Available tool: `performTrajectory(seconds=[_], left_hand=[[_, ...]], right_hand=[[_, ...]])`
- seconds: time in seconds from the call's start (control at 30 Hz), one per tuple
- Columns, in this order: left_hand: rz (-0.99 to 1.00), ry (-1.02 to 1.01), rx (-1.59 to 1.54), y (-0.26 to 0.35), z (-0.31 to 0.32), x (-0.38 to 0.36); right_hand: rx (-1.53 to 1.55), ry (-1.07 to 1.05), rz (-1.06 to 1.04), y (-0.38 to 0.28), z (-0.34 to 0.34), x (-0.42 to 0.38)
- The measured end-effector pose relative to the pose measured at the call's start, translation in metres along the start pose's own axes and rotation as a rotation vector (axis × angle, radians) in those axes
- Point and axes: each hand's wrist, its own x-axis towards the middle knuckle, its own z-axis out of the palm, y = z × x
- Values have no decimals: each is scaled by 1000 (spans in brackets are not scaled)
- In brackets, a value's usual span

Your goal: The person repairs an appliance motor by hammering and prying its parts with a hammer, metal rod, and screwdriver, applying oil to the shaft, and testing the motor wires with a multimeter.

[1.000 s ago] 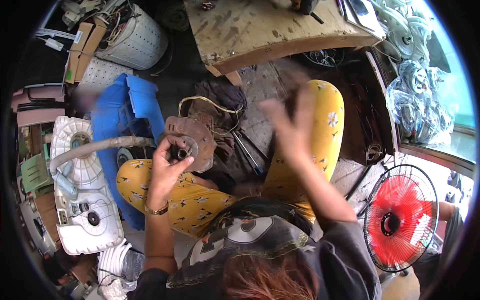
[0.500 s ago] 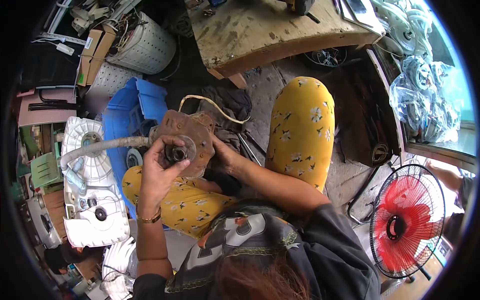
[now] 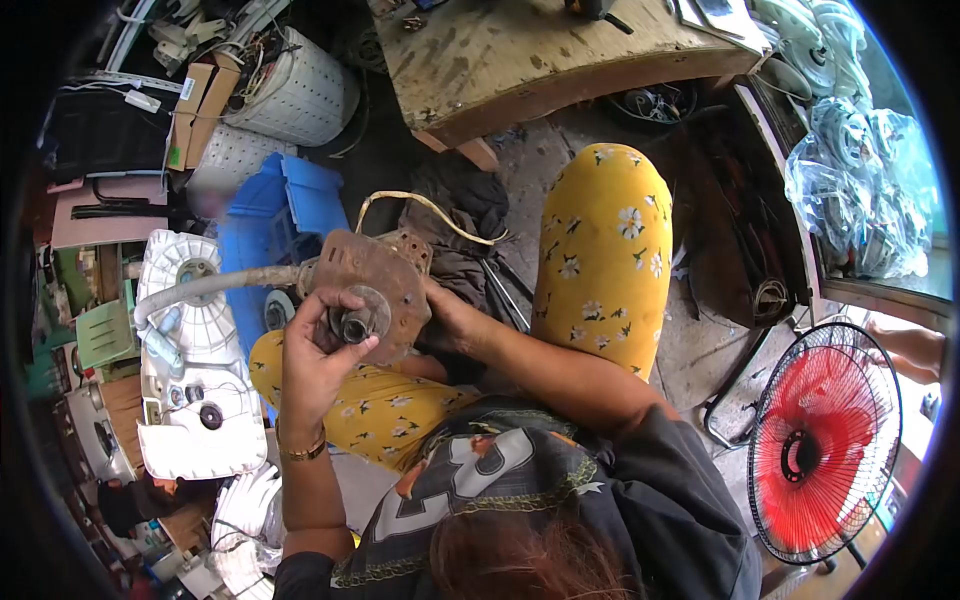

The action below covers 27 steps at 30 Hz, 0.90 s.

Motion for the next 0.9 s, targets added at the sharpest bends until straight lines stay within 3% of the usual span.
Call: performTrajectory(seconds=[0.5,0.9], left_hand=[[-45,144,71,6,4,-34],[4,139,79,9,6,-42]], right_hand=[[97,-167,174,22,7,-3],[55,-118,208,19,19,-9]])
